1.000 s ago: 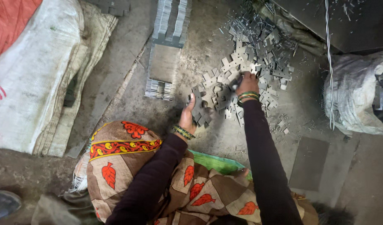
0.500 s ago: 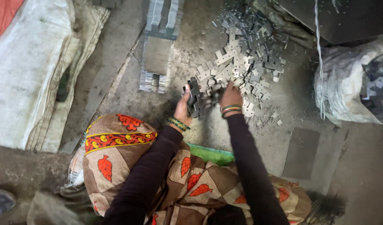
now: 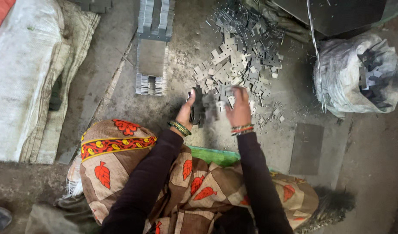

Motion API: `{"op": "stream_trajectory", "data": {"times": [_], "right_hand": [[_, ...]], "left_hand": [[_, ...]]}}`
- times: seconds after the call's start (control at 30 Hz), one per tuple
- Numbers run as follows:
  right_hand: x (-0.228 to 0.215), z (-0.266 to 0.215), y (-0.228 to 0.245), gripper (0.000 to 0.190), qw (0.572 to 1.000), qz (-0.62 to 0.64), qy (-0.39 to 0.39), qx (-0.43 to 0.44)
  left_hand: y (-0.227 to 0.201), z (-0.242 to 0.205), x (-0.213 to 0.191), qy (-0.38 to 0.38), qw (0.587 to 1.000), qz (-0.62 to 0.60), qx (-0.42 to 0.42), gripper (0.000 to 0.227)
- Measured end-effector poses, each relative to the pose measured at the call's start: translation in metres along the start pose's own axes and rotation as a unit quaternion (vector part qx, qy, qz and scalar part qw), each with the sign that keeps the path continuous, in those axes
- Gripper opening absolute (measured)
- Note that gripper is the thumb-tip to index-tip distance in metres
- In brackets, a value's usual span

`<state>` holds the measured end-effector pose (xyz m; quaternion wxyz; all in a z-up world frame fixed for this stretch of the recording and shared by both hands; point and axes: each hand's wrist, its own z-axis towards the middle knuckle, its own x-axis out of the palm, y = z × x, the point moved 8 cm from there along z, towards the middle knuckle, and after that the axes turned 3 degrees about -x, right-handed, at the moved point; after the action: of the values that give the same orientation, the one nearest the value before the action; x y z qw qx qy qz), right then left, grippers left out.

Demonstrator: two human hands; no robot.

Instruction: The person sits on the floor and picks up small metal pieces from a pile, aligns them, and stacks them into neat rows. The person repeatedly gathers, aligns, and stacks the metal parts throughout the clip.

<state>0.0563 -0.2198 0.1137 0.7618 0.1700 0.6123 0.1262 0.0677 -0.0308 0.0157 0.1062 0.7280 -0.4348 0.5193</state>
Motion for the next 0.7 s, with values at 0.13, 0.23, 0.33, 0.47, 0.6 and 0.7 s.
{"op": "stream_trajectory", "data": {"times": [0.13, 0.23, 0.33, 0.47, 0.6, 0.7], "right_hand": [[0.015, -0.022, -0.092, 0.048, 0.962, -0.219, 0.073, 0.145], [0.026, -0.061, -0.140, 0.060, 0.969, -0.097, 0.085, 0.210], [0.026, -0.086, -0.166, 0.034, 0.937, 0.038, 0.095, 0.333], [0.001, -0.090, -0.113, 0.040, 0.988, -0.100, 0.059, 0.102], [0.039, -0.116, -0.073, 0.048, 0.963, -0.193, 0.175, 0.069], [0.088, -0.167, -0.065, 0.055, 0.931, -0.200, 0.243, 0.185]], "left_hand": [[0.008, -0.005, 0.006, -0.002, 0.999, 0.009, -0.044, 0.049], [0.015, -0.008, 0.014, 0.022, 0.997, 0.004, -0.068, 0.050], [0.014, -0.004, 0.013, 0.017, 0.998, 0.015, -0.054, 0.053], [0.013, 0.001, 0.000, 0.010, 0.999, 0.037, -0.016, 0.058], [0.001, 0.009, -0.001, 0.018, 0.999, 0.030, 0.019, 0.064], [0.003, 0.002, -0.002, 0.036, 0.999, 0.014, 0.035, 0.068]]}}
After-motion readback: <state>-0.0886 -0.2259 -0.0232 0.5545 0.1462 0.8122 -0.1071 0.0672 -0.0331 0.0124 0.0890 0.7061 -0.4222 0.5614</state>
